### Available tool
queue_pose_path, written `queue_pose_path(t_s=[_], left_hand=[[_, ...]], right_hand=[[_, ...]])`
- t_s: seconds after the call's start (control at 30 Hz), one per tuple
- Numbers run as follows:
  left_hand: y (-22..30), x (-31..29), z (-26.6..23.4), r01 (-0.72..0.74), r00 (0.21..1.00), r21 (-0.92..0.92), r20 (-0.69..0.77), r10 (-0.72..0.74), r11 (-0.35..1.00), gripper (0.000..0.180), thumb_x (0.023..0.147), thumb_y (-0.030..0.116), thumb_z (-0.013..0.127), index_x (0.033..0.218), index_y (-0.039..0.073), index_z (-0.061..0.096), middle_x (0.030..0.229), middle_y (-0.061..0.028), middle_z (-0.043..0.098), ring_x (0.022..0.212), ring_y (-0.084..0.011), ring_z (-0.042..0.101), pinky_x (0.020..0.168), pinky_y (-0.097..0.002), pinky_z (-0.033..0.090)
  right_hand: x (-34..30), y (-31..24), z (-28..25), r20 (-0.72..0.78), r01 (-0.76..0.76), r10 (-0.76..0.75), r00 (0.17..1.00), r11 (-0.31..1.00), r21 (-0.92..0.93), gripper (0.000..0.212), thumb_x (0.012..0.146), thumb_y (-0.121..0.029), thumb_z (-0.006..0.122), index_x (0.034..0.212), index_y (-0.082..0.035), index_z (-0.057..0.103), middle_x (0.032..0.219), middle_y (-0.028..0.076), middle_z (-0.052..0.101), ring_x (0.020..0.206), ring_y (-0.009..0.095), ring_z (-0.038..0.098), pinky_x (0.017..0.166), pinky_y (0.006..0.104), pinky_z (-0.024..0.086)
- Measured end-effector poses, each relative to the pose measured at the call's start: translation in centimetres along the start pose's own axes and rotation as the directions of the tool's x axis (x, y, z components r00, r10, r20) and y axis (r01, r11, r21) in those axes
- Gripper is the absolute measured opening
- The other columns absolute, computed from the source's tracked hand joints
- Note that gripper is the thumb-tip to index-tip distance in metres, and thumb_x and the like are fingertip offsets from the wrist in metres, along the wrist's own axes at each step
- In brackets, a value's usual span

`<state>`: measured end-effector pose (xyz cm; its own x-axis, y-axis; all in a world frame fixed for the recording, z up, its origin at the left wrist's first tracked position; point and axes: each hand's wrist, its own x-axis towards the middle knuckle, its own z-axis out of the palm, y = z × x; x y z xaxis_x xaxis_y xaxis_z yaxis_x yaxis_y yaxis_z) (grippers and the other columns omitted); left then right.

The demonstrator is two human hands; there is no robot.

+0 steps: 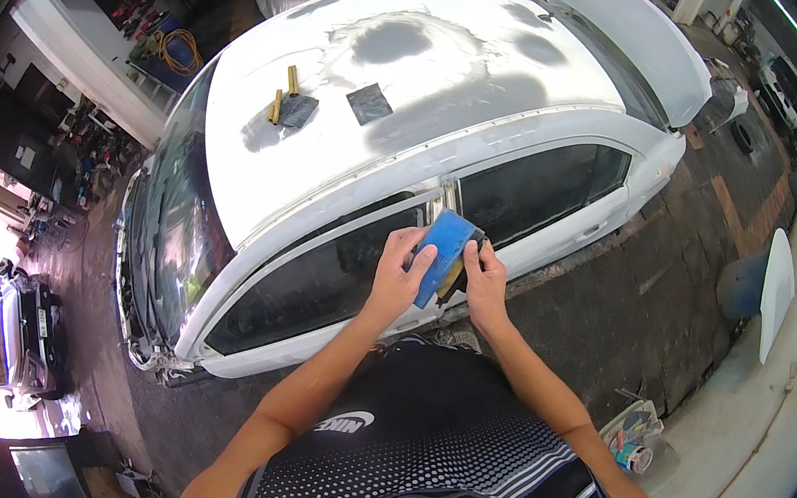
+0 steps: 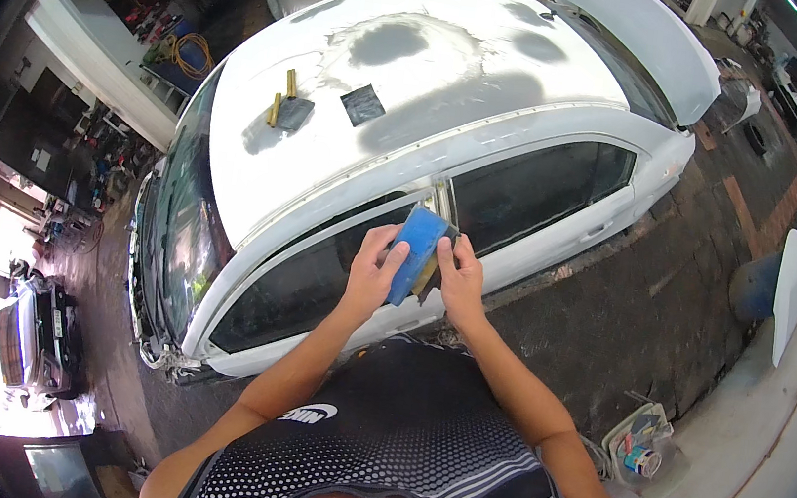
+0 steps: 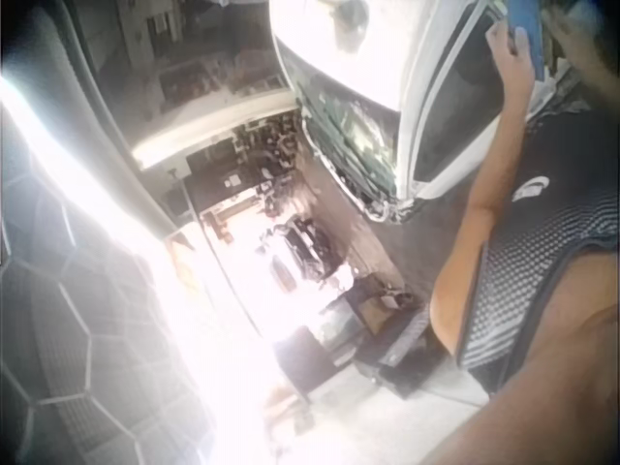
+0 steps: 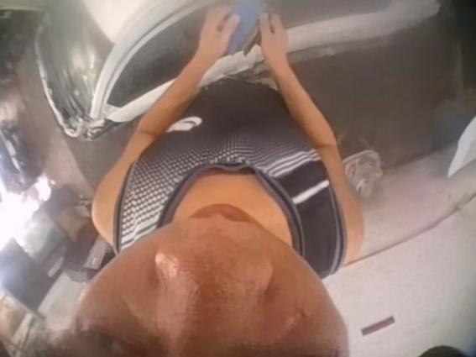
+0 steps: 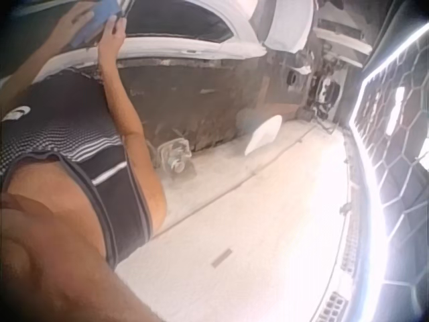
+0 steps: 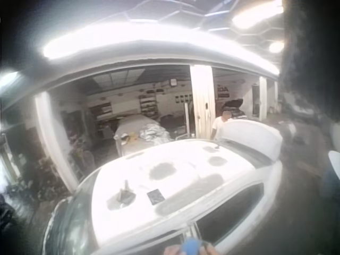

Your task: The person sands the roof of a white car using multiple sanding blocks and a cloth. They repeatedly rub the surface, switch between different sanding blocks, and wipe the area with a cloth.

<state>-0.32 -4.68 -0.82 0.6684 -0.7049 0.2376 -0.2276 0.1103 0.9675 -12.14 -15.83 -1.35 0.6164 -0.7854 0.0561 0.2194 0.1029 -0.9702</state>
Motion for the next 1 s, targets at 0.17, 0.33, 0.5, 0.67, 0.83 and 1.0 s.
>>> queue_pose_path(t_s=[0.17, 0.33, 0.5, 0.67, 0.83, 1.0], left_hand=[[0.8, -0.4, -1.0, -0.023, 0.999, 0.104, 0.04, 0.019, 0.994, 0.041, 0.102, 0.025, 0.068, 0.138, 0.005, 0.064, 0.113, -0.011, 0.067, 0.102, -0.0173, 0.059, 0.086, -0.03, 0.048], [0.9, 0.7, -2.7, 0.269, 0.963, -0.156, 0.071, -0.26, 0.951, 0.061, 0.105, 0.028, 0.065, 0.157, 0.003, 0.044, 0.109, -0.0051, 0.067, 0.097, -0.0104, 0.054, 0.089, -0.0288, 0.047], [2.7, 2.5, -3.4, 0.372, 0.92, -0.267, 0.231, -0.315, 0.889, 0.036, 0.106, 0.025, 0.066, 0.131, -0.001, 0.067, 0.112, -0.0029, 0.068, 0.099, -0.0101, 0.06, 0.091, -0.0282, 0.049], [3.8, 2.0, -1.4, -0.093, 0.995, 0.256, 0.057, 0.082, 0.962, 0.029, 0.103, 0.014, 0.063, 0.128, 0.001, 0.067, 0.11, -0.0103, 0.07, 0.097, -0.0239, 0.067, 0.088, -0.0343, 0.052], [2.7, 0.3, 1.6, -0.328, 0.944, 0.616, 0.206, 0.256, 0.716, 0.057, 0.089, 0.003, 0.06, 0.145, -0.005, 0.05, 0.133, -0.0231, 0.058, 0.125, -0.0423, 0.054, 0.108, -0.0507, 0.041], [0.2, -0.6, 2.1, -0.442, 0.897, 0.719, 0.335, 0.289, 0.537, 0.077, 0.08, 0.004, 0.066, 0.151, -0.008, 0.038, 0.143, -0.0264, 0.049, 0.133, -0.0441, 0.046, 0.113, -0.0553, 0.032]], right_hand=[[-0.8, -1.1, 0.6, 0.046, 0.011, -0.008, 0.999, 0.997, -0.076, 0.028, 0.097, -0.024, 0.077, 0.11, 0.0, 0.074, 0.105, 0.001, 0.057, 0.095, 0.011, 0.054, 0.088, 0.0275, 0.045], [-0.7, -2.2, 0.7, 0.141, -0.001, 0.0, 0.99, 1.0, 0.012, 0.026, 0.09, -0.017, 0.083, 0.11, -0.001, 0.077, 0.109, 0.003, 0.059, 0.103, 0.012, 0.057, 0.091, 0.0273, 0.045], [-0.6, -1.9, 0.7, 0.122, 0.04, -0.039, 0.992, 0.999, -0.009, 0.027, 0.09, -0.018, 0.083, 0.111, -0.001, 0.078, 0.108, 0.003, 0.06, 0.103, 0.012, 0.057, 0.088, 0.0274, 0.045], [-0.4, -0.6, 0.5, 0.04, 0.082, -0.074, 0.996, 0.965, -0.251, 0.027, 0.093, -0.024, 0.082, 0.105, -0.001, 0.077, 0.097, 0.005, 0.062, 0.089, 0.016, 0.059, 0.079, 0.0306, 0.047], [-0.7, 2.4, -0.1, 0.001, 0.112, -0.121, 0.993, 0.924, -0.366, 0.037, 0.099, -0.034, 0.073, 0.091, 0.002, 0.073, 0.085, 0.014, 0.063, 0.08, 0.026, 0.062, 0.075, 0.0379, 0.049], [-1.2, 2.7, -1.0, -0.005, -0.077, 0.082, 0.997, 0.91, -0.407, 0.045, 0.1, -0.04, 0.07, 0.092, 0.004, 0.074, 0.086, 0.019, 0.069, 0.079, 0.03, 0.067, 0.074, 0.0402, 0.051]])
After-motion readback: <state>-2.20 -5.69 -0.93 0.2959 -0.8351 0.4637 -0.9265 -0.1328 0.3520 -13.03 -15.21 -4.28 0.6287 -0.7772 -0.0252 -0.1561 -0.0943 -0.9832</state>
